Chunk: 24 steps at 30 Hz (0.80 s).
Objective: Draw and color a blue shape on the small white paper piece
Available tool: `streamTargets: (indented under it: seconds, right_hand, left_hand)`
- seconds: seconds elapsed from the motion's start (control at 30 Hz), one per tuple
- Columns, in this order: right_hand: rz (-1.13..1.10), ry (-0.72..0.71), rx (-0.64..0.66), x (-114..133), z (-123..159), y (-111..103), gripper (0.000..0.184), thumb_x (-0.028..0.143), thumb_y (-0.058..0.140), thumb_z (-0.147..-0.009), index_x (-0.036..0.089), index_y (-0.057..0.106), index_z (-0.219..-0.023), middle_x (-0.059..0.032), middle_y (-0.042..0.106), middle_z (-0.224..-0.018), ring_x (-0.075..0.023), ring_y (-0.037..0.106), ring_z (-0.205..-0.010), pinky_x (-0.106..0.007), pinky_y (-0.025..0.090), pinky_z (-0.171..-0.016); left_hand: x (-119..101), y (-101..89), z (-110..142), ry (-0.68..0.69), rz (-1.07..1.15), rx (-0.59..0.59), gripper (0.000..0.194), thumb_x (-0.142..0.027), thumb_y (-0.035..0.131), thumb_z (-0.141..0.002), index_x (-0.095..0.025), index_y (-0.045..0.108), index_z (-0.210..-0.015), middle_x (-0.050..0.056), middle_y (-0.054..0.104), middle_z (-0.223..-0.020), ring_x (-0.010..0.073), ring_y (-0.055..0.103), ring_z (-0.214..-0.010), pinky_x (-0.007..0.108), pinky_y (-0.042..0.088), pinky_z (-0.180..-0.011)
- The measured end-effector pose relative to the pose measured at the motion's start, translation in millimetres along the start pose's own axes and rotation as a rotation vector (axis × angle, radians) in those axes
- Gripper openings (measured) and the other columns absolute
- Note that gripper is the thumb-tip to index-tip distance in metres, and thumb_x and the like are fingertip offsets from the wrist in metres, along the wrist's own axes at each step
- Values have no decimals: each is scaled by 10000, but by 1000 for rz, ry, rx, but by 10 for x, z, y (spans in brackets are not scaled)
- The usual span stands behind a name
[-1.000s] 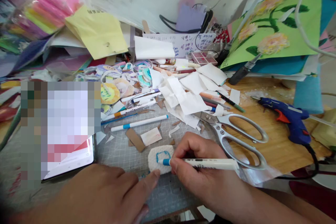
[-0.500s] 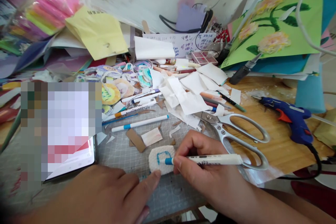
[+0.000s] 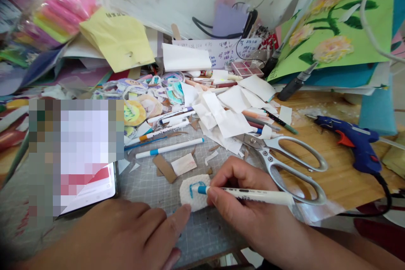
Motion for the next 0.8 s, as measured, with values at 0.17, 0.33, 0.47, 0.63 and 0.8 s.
streamTargets:
  seconds: [0.17, 0.33, 0.47, 0.63, 0.8]
  right_hand:
    - [86, -26, -11, 44, -14, 14, 138, 291, 554, -822, 214, 576, -710, -15, 643, -629, -156, 591, -551, -234, 453, -464]
    - [102, -38, 12, 62, -15, 31, 120, 261, 561, -819, 214, 587, -713, -8, 649, -634, -145, 585, -554, -218, 452, -467]
    - [69, -43, 44, 51, -6, 47, 106, 246, 560, -811, 219, 580, -710, -1, 638, -634, -142, 575, -564, -216, 452, -478]
    - [58, -29, 76, 11, 14, 64, 122, 259, 558, -809, 221, 555, -693, -2, 615, -631, -148, 555, -573, -232, 431, -473]
    - [40, -30, 94, 12, 12, 69, 118, 252, 563, -809, 219, 556, -696, 1, 615, -635, -147, 554, -577, -235, 429, -484]
  left_hand:
    - [16, -4, -17, -10, -4, 14, 226, -127, 491, -813, -131, 574, -1023, 27, 684, -634, 226, 604, -410, 280, 383, -307]
    - [19, 16, -34, -7, 25, 92, 244, -124, 504, -817, -121, 575, -1050, 40, 700, -654, 223, 625, -423, 266, 408, -315]
    - [13, 47, -36, 3, 52, 155, 254, -133, 510, -826, -118, 569, -1073, 53, 712, -684, 234, 643, -447, 277, 444, -332]
    - [19, 17, -49, 1, 66, 152, 250, -113, 506, -819, -108, 580, -1058, 71, 717, -696, 250, 649, -458, 299, 464, -331]
    - [-4, -4, -54, 18, 77, 168, 233, -104, 516, -803, -107, 598, -1022, 74, 713, -671, 239, 632, -430, 278, 441, -315]
Point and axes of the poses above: each hand's wrist, its own z-axis away from the middle knuckle, its own y-axis out of the palm, x = y × z, the point moved 10 cm from there along -z, towards the middle knuckle
